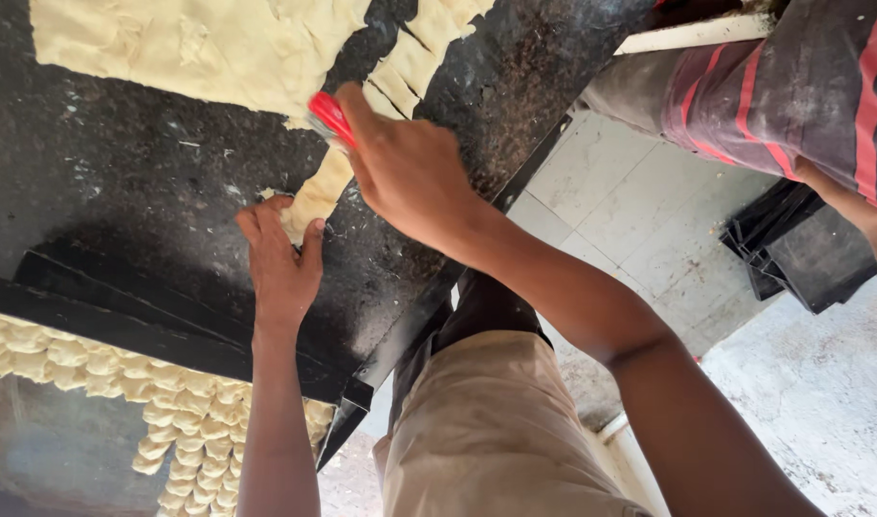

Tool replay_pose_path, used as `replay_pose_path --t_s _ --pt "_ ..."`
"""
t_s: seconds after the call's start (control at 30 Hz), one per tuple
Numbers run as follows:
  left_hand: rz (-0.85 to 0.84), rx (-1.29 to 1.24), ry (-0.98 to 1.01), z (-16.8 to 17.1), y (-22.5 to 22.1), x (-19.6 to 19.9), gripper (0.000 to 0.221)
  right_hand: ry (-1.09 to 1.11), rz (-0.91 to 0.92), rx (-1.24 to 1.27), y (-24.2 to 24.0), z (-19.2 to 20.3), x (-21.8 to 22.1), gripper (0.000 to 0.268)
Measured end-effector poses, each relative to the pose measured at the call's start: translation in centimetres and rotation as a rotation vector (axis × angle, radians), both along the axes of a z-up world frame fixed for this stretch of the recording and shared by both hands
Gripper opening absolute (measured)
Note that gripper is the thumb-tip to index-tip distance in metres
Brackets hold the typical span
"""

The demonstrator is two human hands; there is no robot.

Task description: The person prepares small dough balls by cutting strips from a large sheet of dough using a scraper, rolling the strips into a rope, and then pinching off small pieces to place onto a metal tray.

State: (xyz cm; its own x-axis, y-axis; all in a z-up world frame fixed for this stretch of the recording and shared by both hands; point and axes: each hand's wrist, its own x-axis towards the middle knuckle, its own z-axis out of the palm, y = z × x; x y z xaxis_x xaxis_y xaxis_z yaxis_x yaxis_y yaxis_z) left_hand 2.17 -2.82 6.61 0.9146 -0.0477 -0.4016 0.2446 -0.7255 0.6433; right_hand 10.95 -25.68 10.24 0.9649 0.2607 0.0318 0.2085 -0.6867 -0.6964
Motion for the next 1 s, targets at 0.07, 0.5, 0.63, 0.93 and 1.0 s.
replay_pose_path --t_s 0.07,0.5,0.63,0.93,1.0 --pt "-0.028 -0.009 -0.049 0.1 -0.1 0.0 0.041 0.216 0.027 -0.036 0.4 0.4 0.2 0.036" --pt "0.103 -0.31 0.003 0.1 1.2 0.4 0.053 0.067 -0.023 0.039 5.2 -0.7 -2.0 0.038" --pt "0.167 -0.546 0.012 -1.5 3.1 -1.5 0.074 0.078 0.035 0.003 6.6 0.5 -3.9 0.046" --pt "0.463 -0.638 0.09 -3.3 4.9 -4.5 0.07 -0.018 0.006 0.02 8.9 -1.0 -6.6 0.037" --pt "0.481 -0.385 0.182 -2.2 4.9 -4.4 0.07 -0.068 0.089 -0.044 10.4 -3.7 -6.9 0.048"
